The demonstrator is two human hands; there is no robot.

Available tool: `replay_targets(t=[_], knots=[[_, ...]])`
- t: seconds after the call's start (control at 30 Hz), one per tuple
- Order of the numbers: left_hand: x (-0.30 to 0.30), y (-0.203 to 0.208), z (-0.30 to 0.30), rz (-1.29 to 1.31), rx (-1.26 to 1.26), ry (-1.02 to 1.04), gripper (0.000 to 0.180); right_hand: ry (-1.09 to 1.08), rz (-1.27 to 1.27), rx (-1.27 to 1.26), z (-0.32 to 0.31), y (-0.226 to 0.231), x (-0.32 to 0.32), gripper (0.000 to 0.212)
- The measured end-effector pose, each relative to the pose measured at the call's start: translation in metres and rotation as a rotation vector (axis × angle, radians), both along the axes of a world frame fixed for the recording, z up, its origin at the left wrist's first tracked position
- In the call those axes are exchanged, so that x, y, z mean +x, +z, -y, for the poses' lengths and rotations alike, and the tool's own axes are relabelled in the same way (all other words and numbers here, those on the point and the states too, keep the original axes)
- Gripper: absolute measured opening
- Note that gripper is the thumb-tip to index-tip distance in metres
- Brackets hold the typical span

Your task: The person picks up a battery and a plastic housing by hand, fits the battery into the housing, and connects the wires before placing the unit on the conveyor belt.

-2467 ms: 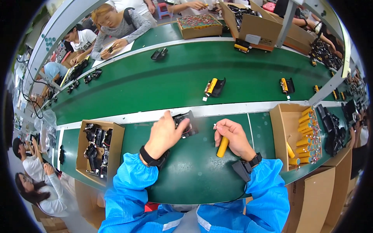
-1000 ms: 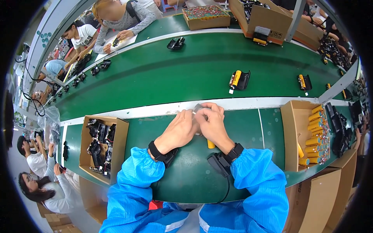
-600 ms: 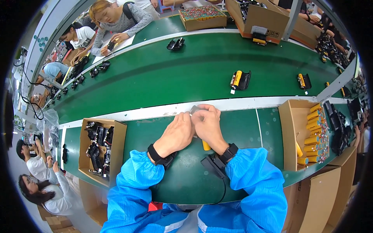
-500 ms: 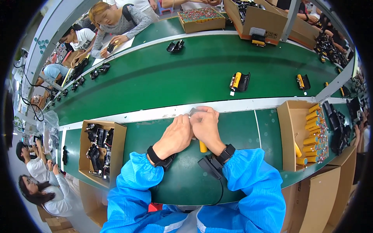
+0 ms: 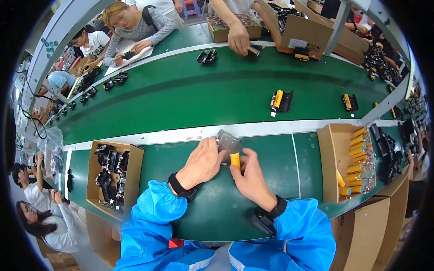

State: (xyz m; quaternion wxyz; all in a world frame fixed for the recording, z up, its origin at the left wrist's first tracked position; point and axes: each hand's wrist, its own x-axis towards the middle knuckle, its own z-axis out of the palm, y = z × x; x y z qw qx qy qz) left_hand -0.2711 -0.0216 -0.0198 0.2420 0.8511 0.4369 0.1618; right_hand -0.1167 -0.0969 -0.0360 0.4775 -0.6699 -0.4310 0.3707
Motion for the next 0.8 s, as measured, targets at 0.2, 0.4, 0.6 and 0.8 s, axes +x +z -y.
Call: replay_targets(t=[0.2,0.4,0.6,0.8], knots=[[0.002,0.004,0.001,-0.019,0.000,0.002,0.043,0.341,0.753,0.033,-0.002,0.041,0.023,0.026],[0.007,0.005,0.008,-0.027,0.021,0.026,0.044,0.127,0.952,0.363,-0.021,0.015,0.032,0.035],[0.003,-0.003,0.005,-0.020,0.002,0.061,0.042,0.219,0.602,0.352,-0.015,0.021,0.012,0.035],[-0.002,-0.020,0.002,-0.047,0.052,0.037,0.040,0.227,0.605,0.522,-0.028,0.007,-0.006,0.032]])
